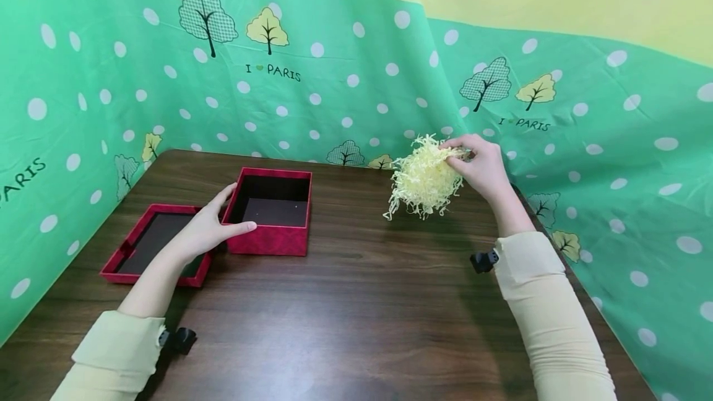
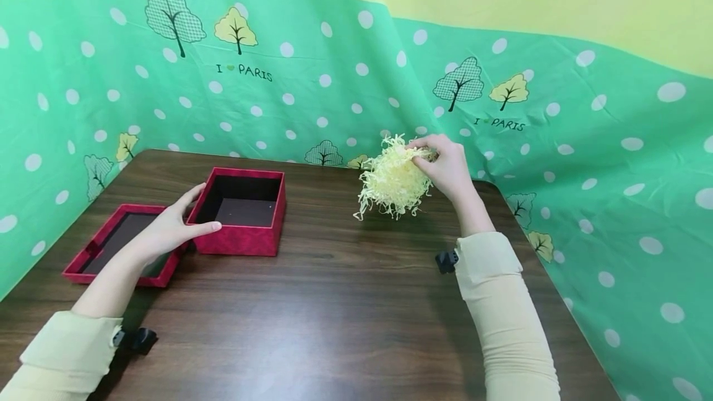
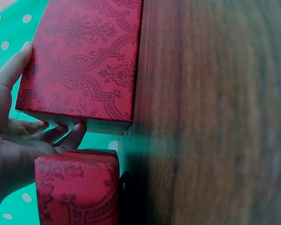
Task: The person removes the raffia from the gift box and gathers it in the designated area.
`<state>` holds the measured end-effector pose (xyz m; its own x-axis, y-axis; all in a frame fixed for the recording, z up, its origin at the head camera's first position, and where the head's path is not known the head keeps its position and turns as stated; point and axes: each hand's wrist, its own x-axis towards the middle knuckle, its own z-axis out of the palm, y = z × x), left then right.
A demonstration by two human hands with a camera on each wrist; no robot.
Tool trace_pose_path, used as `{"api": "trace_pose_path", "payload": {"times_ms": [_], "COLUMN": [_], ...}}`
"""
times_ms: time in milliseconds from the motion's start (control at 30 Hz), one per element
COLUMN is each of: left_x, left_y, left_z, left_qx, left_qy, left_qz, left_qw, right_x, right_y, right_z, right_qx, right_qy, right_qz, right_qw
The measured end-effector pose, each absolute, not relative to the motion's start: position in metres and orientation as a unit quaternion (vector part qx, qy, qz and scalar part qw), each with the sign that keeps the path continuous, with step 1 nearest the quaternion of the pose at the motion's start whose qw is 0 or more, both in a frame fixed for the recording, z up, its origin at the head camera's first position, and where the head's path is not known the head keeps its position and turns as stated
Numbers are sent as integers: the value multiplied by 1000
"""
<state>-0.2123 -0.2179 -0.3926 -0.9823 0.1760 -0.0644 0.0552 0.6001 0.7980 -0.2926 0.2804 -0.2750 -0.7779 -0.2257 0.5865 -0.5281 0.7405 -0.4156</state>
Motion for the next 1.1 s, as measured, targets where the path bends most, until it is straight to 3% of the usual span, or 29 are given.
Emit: {"api": "trace_pose_path", "payload": {"times_ms": [600, 1100], "left_x": [-213, -212], "left_y": [-218, -217], "left_z": [-393, -392], "left_qx": [58, 58], "left_qy": [895, 894], "left_qz": [436, 439], "left_qw": [72, 70], "right_x": [-284, -279], "right_y": [305, 315], "right_z": [-327, -366], "right_qx": [207, 213], "right_qy": [-902, -924], "right_qz": [283, 279], "right_qw": [251, 152]}}
